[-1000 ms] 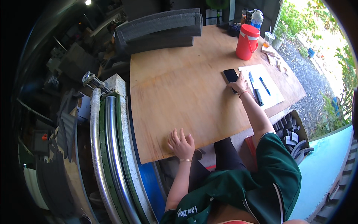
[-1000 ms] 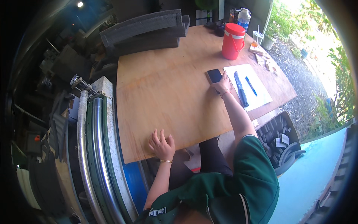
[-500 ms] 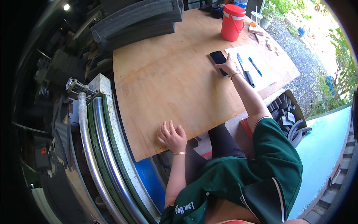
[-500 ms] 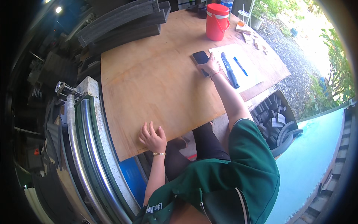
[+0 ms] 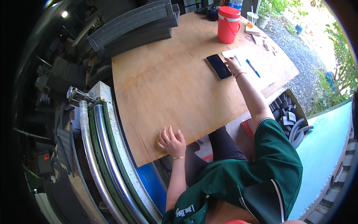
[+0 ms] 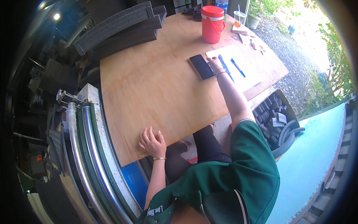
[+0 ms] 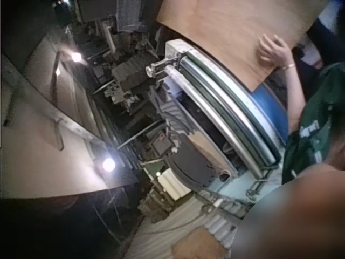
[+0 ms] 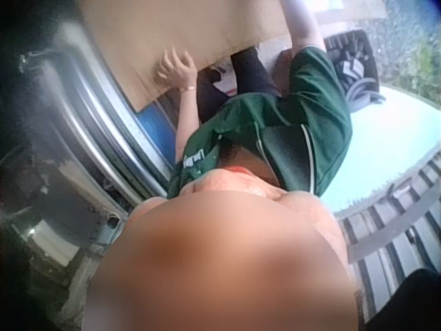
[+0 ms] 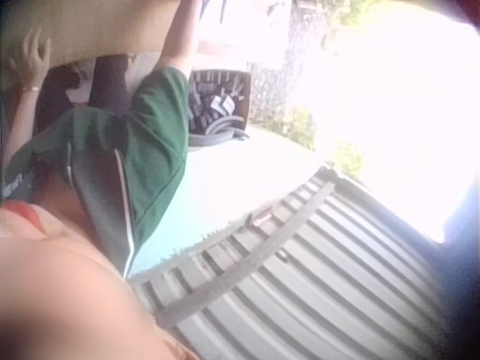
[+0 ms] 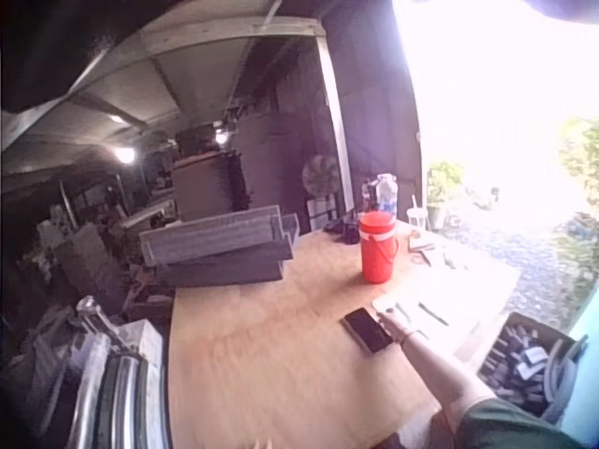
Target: The person picks up a rectangular foam frame and places it on a wooden table. They then pick up a curved foam strip and fit it into the frame's groove, pressing it into place. The person repeats this process with additional foam strips, aligning and securing them around the frame.
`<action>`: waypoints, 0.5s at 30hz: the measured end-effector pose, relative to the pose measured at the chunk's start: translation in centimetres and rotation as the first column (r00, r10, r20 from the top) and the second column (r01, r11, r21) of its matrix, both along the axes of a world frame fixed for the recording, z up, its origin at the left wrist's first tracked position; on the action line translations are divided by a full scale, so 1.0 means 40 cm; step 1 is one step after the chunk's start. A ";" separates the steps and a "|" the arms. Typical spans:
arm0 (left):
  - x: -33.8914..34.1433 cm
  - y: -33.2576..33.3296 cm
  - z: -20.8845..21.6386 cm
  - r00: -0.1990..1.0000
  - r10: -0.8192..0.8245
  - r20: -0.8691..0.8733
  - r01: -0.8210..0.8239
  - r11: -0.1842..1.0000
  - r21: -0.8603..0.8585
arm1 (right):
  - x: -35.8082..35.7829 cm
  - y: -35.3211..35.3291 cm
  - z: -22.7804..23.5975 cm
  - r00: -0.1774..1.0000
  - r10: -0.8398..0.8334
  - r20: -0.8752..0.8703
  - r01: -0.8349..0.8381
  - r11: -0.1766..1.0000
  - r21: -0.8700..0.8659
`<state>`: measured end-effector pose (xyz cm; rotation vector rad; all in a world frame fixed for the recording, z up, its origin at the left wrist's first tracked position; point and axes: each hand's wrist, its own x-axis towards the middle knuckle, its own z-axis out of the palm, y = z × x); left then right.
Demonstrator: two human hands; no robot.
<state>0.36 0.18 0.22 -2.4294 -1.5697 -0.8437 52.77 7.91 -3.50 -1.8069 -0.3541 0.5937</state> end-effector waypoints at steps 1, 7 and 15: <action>0.000 0.000 0.000 1.000 -0.001 0.001 0.001 1.000 -0.001 | -0.001 0.000 0.004 1.000 0.019 -0.002 -0.019 1.000 0.002; 0.001 -0.002 0.002 1.000 -0.001 -0.010 0.002 1.000 0.025 | -0.024 -0.011 0.042 0.998 0.064 0.011 -0.064 0.997 -0.032; -0.001 0.000 -0.006 1.000 0.006 -0.021 -0.005 0.999 0.032 | -0.048 -0.008 0.047 0.996 0.053 0.072 -0.051 0.998 -0.025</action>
